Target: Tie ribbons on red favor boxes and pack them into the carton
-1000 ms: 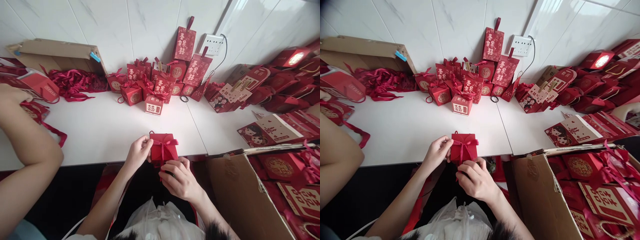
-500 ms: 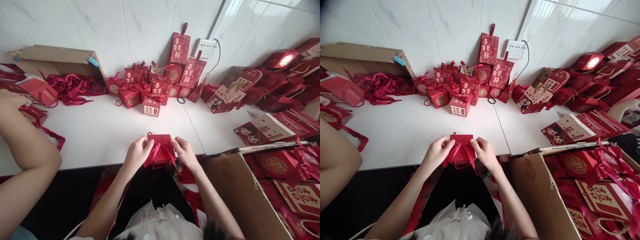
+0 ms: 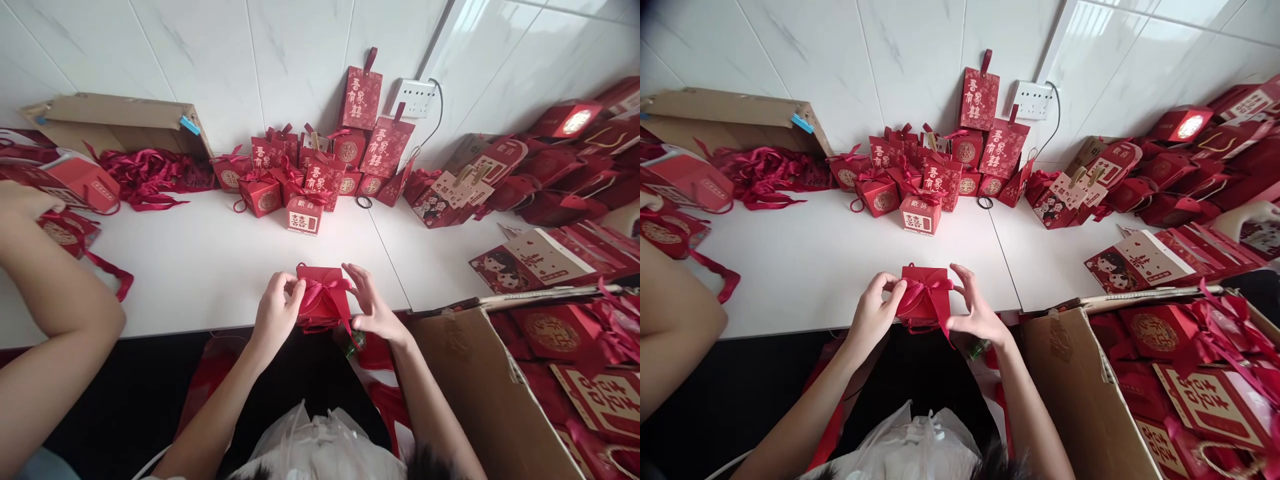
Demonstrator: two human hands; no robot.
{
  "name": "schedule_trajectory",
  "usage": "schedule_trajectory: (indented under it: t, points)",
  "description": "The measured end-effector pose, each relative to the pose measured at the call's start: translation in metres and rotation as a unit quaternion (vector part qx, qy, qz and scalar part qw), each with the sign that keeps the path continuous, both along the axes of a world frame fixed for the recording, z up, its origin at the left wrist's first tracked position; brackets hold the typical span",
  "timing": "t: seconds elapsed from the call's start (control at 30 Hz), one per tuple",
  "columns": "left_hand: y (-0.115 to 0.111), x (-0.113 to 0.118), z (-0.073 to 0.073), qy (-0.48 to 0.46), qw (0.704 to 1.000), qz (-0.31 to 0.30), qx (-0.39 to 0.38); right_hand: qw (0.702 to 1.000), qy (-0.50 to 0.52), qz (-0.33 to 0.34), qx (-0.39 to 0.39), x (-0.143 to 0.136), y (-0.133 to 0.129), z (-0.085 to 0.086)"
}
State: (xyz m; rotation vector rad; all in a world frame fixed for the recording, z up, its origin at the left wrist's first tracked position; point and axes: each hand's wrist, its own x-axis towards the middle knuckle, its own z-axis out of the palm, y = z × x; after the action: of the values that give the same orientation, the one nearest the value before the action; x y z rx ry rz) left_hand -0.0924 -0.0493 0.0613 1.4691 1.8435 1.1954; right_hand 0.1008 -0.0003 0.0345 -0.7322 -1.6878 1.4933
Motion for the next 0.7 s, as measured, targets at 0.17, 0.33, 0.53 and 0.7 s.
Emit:
schedule_trajectory:
  t: [0.17, 0.33, 0.53, 0.7]
  points:
    - [-0.005, 0.01, 0.002, 0.07, 0.969, -0.028, 0.235, 0.968, -0.181, -0.011, 0.176, -0.005, -0.007, 0.006]
    - [-0.022, 0.036, 0.015, 0.161, 0.844, -0.111, 0.499, 0.878, -0.117, -0.216, 0.411, -0.007, -0.03, 0.017]
    - [-0.034, 0.055, 0.04, 0.138, 0.793, -0.18, 0.566, 0.8, -0.134, -0.331, 0.483, 0.017, -0.062, 0.039]
    - [-0.048, 0.071, 0.047, 0.11, 0.774, -0.25, 0.571, 0.78, -0.167, -0.377, 0.471, 0.036, -0.093, 0.05]
